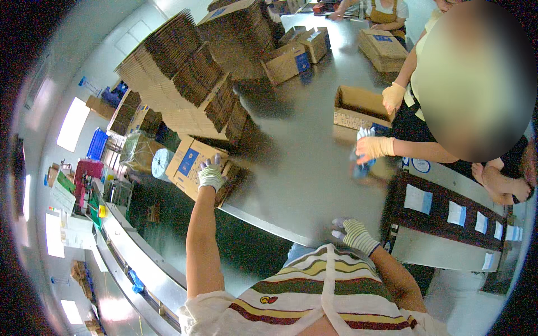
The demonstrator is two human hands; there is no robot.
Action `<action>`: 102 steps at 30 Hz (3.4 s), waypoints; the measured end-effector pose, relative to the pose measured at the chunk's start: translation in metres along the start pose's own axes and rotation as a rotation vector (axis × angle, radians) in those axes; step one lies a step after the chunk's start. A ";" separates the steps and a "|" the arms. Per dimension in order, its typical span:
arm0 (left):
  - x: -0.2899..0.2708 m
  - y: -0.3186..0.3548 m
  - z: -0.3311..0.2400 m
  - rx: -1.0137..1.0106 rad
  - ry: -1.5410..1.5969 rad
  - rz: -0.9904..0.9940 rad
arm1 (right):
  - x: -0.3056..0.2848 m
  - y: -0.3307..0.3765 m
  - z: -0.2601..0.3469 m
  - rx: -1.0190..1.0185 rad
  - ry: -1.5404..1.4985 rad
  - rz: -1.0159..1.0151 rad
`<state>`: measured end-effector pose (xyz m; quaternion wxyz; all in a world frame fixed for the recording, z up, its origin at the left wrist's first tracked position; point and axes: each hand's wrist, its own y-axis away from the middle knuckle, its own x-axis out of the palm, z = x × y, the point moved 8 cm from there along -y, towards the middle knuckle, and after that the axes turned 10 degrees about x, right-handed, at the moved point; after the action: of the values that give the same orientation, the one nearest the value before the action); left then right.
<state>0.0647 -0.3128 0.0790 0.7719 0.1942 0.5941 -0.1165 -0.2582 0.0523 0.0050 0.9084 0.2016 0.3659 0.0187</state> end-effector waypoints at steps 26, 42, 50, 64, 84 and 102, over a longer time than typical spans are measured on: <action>-0.151 0.254 -0.108 0.155 1.133 -0.875 | -0.114 -0.086 0.038 -0.298 -0.968 -0.497; -0.019 0.181 -0.136 -0.132 1.812 -0.409 | -0.062 -0.031 0.028 -0.066 -0.893 -0.111; 0.043 0.173 -0.166 0.405 1.627 -0.084 | -0.050 -0.030 0.046 -0.012 0.030 -0.473; -0.006 0.205 -0.188 0.147 0.299 -0.160 | -0.027 -0.025 0.077 -0.288 0.376 -0.127; -0.025 0.198 -0.251 0.667 0.063 -0.183 | -0.023 -0.025 0.077 -0.423 0.375 -0.285; 0.006 0.159 -0.278 0.759 0.285 -0.418 | -0.010 -0.033 0.084 -0.348 0.523 -0.410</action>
<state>-0.1106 -0.0482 0.0376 0.5166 0.3535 0.6359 -0.4515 -0.2126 -0.0096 0.0538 0.7898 -0.0449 0.6096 -0.0510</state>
